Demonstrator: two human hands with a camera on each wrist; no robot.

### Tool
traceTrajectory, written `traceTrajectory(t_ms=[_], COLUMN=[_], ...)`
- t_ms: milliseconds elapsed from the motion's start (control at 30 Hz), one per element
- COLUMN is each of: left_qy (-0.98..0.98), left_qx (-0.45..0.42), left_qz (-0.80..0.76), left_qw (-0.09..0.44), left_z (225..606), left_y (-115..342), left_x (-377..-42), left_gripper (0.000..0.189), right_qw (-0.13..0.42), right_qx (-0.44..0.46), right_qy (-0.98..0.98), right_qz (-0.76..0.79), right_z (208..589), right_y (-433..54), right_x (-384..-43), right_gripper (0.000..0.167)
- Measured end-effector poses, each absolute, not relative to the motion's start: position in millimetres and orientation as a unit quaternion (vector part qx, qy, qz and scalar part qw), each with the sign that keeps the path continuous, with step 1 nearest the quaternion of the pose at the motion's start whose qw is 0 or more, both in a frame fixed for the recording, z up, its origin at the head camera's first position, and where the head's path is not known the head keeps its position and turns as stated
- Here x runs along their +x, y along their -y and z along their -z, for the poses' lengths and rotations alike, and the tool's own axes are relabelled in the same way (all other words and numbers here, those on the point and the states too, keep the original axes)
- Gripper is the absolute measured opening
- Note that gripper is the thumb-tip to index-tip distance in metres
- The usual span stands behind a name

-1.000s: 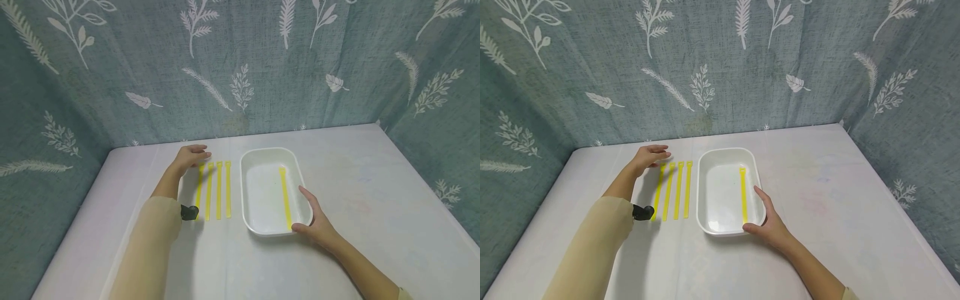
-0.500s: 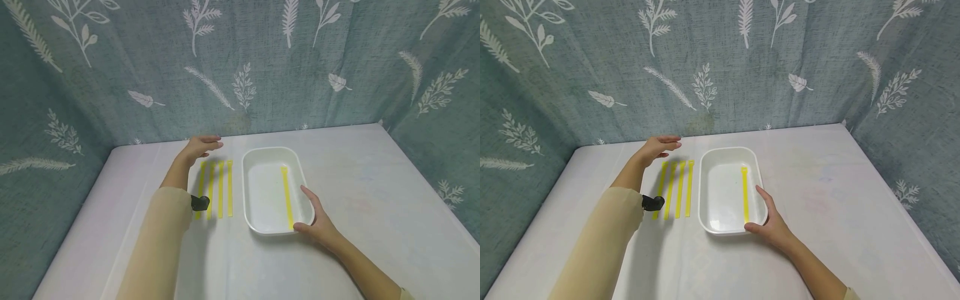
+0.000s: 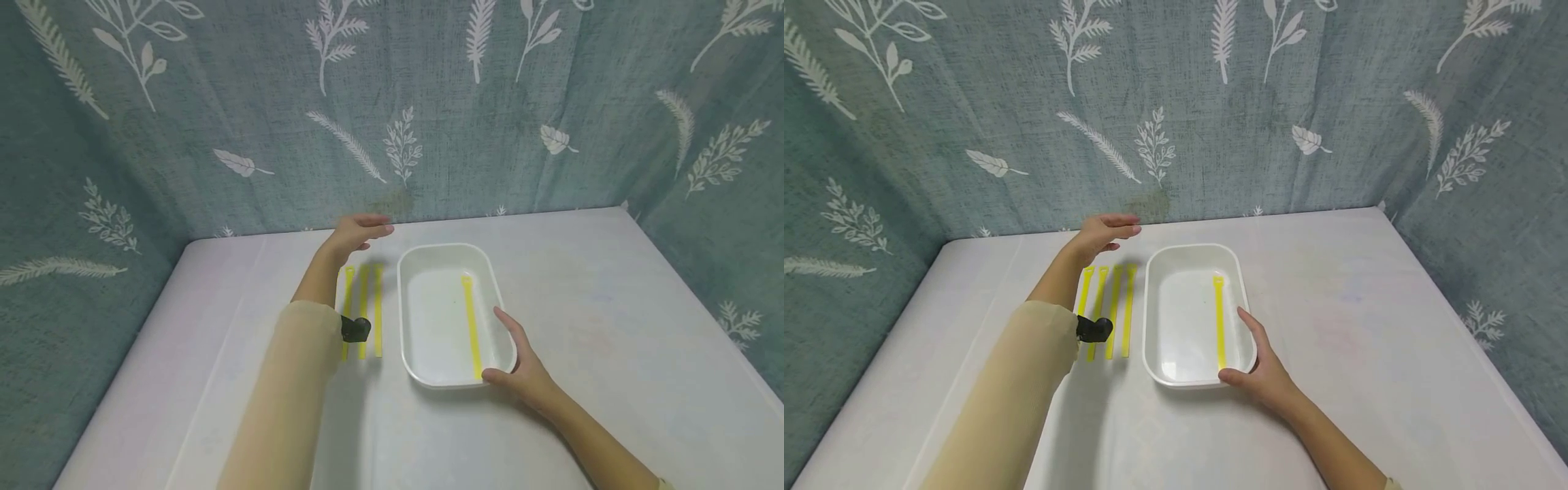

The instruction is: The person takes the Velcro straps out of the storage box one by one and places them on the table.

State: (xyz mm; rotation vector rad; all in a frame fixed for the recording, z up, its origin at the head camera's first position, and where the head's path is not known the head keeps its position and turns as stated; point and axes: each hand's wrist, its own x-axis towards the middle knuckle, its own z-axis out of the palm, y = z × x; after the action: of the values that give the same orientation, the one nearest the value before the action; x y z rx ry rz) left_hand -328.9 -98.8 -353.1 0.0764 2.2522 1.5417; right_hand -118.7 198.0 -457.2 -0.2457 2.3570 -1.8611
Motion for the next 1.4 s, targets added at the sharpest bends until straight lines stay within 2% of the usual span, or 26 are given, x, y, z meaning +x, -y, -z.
traceTrajectory(t_ms=[400,733,1000,1233,1400], left_qy=[-0.836,-0.788,-0.754,-0.767,-0.797], left_qx=[0.059,0.077,0.096,0.131,0.148], left_qz=[-0.476,-0.537,-0.554,-0.525,-0.493], left_qw=[0.265,0.292,0.339,0.344,0.318], left_z=[342.8,342.0,352.7,372.0,392.9], left_y=[67.4,50.0,19.6,-6.5,-16.7], left_x=[-327.3,-319.9,-316.0,-309.7,-302.0], left_gripper=[0.048,0.044,0.043,0.045,0.049], right_qw=[0.067,0.065,0.071,0.069,0.067], right_qx=[-0.083,-0.077,-0.08,-0.09,-0.085], right_qy=[-0.776,-0.781,-0.766,-0.761,-0.771], right_qz=[0.622,0.616,0.634,0.639,0.628], right_z=[456.9,456.4,456.2,457.4,458.1], right_y=[-197.1,-196.1,-196.8,-198.7,-198.0], right_x=[-118.6,-117.8,-117.9,-119.8,-119.7], right_gripper=[0.099,0.1,0.099,0.1,0.1])
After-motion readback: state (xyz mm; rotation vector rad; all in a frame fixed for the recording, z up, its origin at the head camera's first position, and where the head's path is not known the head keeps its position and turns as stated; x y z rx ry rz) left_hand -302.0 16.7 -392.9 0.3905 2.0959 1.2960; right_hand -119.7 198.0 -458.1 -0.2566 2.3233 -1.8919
